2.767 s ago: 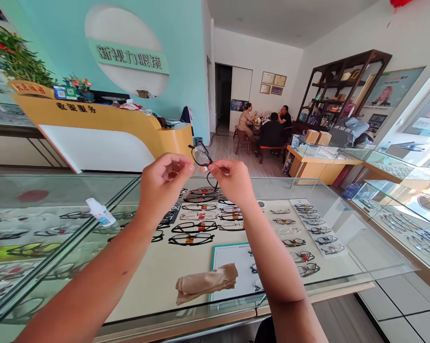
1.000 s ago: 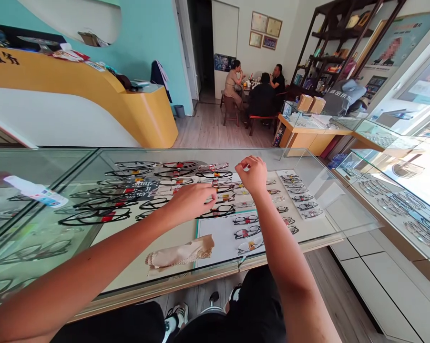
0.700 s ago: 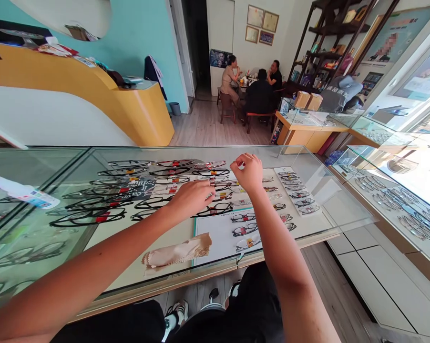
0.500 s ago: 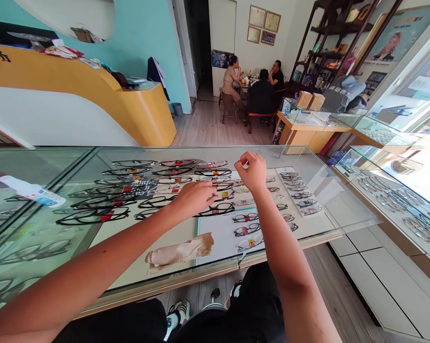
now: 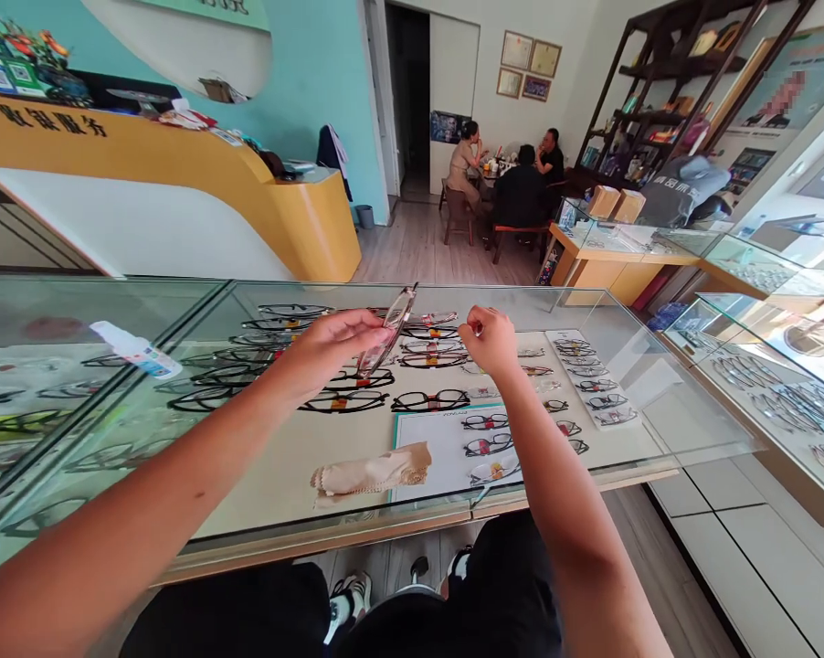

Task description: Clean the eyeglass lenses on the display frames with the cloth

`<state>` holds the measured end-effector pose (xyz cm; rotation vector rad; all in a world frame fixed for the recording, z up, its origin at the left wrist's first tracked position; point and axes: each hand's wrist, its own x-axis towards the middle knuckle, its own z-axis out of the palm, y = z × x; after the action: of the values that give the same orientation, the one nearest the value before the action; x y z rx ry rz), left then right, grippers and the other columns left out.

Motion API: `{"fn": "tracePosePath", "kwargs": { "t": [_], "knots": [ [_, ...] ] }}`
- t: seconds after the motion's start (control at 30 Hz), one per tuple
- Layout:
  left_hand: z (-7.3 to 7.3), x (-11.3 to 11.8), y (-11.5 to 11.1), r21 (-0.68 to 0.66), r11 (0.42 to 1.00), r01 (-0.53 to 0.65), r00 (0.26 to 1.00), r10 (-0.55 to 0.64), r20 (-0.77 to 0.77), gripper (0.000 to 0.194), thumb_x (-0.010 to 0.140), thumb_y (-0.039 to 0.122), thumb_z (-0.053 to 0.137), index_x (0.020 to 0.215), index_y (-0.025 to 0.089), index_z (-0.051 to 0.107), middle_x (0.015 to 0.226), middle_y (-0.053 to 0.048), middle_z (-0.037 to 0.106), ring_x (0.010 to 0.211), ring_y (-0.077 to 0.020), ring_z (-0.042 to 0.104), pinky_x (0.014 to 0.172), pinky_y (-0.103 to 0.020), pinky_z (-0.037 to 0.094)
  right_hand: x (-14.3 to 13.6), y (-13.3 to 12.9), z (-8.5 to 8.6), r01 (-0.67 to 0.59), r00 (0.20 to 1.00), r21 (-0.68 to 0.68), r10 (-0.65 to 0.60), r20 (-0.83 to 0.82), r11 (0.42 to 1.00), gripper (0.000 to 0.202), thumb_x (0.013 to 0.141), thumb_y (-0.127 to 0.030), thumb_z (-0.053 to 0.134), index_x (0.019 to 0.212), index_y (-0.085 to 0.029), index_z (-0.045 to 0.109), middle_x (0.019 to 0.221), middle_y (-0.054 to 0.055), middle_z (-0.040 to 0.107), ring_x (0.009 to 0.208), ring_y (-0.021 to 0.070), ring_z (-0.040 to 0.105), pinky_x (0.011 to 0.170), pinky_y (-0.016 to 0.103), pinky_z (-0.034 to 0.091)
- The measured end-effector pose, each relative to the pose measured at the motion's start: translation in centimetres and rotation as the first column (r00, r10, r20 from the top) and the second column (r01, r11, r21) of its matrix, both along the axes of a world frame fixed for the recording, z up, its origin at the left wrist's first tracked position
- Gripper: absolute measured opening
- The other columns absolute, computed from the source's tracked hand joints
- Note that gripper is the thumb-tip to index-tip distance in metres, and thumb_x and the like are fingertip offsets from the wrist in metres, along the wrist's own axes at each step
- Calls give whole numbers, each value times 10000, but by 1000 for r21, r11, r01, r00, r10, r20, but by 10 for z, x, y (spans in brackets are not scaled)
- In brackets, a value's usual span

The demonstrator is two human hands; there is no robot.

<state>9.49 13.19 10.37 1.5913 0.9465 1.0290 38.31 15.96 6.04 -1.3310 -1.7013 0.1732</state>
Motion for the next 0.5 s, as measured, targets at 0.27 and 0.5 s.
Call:
{"fn": "tracePosePath", "kwargs": {
  "t": [0.27,0.5],
  "knots": [
    [-40,-39,-20,-266,957,-117,943,191,274,633,587,656,1037,919,194,758,1030,-55,793,926,-206,752,810,-348,645,-94,-36,11,-500,856,-161,457,-243,851,258,996,-455,649,873,-240,725,790,-7,701,683,155,568,673,298,460],
    [-40,-30,-27,-267,957,-112,933,194,304,637,570,644,1043,876,186,723,960,-47,797,855,-180,737,813,-335,636,-125,-52,9,-569,780,-141,477,-405,810,459,920,-696,760,875,-247,682,698,-31,609,653,159,520,640,312,429]
  ]
}}
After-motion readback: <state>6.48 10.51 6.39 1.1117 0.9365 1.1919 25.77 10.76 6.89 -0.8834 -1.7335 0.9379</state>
